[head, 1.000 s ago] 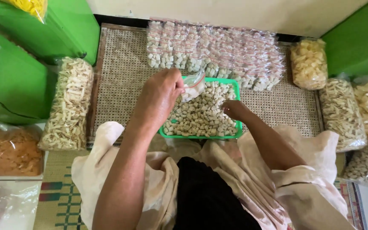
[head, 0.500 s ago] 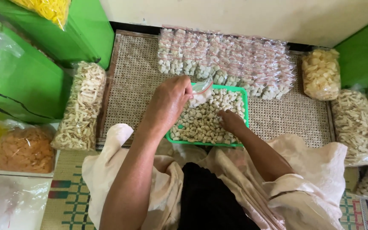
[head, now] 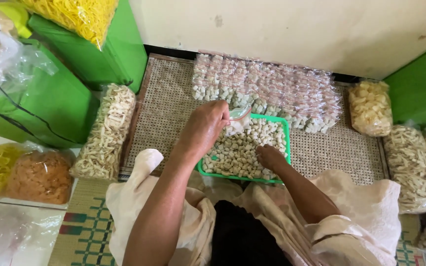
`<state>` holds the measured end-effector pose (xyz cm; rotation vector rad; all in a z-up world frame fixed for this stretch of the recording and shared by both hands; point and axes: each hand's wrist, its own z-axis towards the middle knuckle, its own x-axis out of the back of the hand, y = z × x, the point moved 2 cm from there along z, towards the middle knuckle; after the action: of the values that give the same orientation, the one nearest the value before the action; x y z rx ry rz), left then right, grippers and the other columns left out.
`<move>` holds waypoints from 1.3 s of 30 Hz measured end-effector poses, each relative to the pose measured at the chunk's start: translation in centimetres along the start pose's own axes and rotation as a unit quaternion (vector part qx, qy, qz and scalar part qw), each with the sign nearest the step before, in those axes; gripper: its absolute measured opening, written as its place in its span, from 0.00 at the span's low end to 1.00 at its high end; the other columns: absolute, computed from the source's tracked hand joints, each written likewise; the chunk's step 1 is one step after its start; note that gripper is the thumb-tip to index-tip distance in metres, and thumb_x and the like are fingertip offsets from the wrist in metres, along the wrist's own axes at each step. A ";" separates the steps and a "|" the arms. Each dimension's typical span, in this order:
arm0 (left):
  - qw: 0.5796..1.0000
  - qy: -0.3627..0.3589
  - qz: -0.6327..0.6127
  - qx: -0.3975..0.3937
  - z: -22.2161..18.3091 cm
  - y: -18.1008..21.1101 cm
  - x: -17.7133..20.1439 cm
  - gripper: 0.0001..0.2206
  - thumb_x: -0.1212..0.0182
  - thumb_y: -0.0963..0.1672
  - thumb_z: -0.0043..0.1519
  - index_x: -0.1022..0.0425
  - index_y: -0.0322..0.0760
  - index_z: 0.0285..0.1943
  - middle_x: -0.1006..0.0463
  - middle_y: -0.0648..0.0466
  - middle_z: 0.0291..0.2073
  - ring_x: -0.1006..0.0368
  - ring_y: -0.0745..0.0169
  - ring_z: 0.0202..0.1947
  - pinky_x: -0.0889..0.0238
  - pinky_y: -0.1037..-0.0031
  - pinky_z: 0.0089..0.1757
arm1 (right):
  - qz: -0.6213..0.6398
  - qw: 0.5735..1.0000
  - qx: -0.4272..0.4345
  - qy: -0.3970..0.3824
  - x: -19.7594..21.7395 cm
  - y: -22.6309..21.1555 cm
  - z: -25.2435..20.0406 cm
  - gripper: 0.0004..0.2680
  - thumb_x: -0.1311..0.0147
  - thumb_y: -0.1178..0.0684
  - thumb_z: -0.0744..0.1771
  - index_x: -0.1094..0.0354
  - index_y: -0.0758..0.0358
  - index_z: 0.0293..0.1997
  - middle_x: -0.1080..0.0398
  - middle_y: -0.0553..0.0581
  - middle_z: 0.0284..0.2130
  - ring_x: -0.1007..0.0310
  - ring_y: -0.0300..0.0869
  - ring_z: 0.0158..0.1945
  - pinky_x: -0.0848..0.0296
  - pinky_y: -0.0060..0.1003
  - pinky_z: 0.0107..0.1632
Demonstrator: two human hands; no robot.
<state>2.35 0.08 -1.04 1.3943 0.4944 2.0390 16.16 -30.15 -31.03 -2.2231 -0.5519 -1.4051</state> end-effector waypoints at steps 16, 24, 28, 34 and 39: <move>1.000 -0.016 -0.004 0.013 0.3 -0.3 -0.3 0.08 0.34 0.38 0.60 0.30 0.39 0.32 0.27 0.52 0.25 0.21 0.53 0.31 0.26 0.68 0.33 | 0.326 0.936 -0.055 0.121 12.1 -5.1 -2.1 0.13 0.37 0.44 0.65 0.24 0.54 0.52 0.23 0.61 0.46 0.21 0.55 0.47 0.25 0.51 0.54; 0.999 -0.031 -0.020 0.001 0.0 0.3 -0.3 0.08 0.34 0.37 0.58 0.31 0.36 0.33 0.25 0.44 0.27 0.21 0.40 0.33 0.26 0.57 0.32 | 0.470 0.815 0.210 0.266 28.5 -14.4 -10.9 0.09 0.41 0.66 0.67 0.26 0.68 0.52 0.26 0.58 0.39 0.25 0.37 0.42 0.23 0.33 0.49; 1.000 -0.024 -0.015 0.002 -0.3 1.0 -0.4 0.10 0.34 0.37 0.59 0.33 0.39 0.30 0.26 0.50 0.26 0.21 0.51 0.30 0.26 0.68 0.30 | 0.259 0.876 0.261 0.312 32.0 -18.3 -13.4 0.10 0.37 0.67 0.64 0.22 0.64 0.47 0.23 0.61 0.39 0.21 0.47 0.39 0.21 0.38 0.44; 0.998 -0.034 0.042 0.015 -1.0 2.8 0.7 0.07 0.32 0.36 0.57 0.26 0.38 0.38 0.21 0.49 0.31 0.19 0.56 0.34 0.24 0.72 0.32 | 0.062 0.909 0.291 0.291 32.3 -20.5 -14.0 0.06 0.36 0.60 0.64 0.25 0.63 0.44 0.24 0.60 0.33 0.21 0.48 0.39 0.21 0.39 0.43; 0.997 -0.029 0.063 -0.012 -1.4 3.8 1.7 0.09 0.29 0.36 0.53 0.25 0.36 0.37 0.21 0.48 0.30 0.19 0.52 0.34 0.22 0.68 0.33 | -0.045 0.905 0.304 0.294 32.4 -21.6 -14.3 0.01 0.38 0.57 0.66 0.24 0.58 0.39 0.22 0.57 0.32 0.22 0.48 0.38 0.25 0.40 0.40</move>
<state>-0.40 -1.58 1.94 1.4999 0.3629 2.0897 6.76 -17.62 7.35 -1.2238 -0.7451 -1.5755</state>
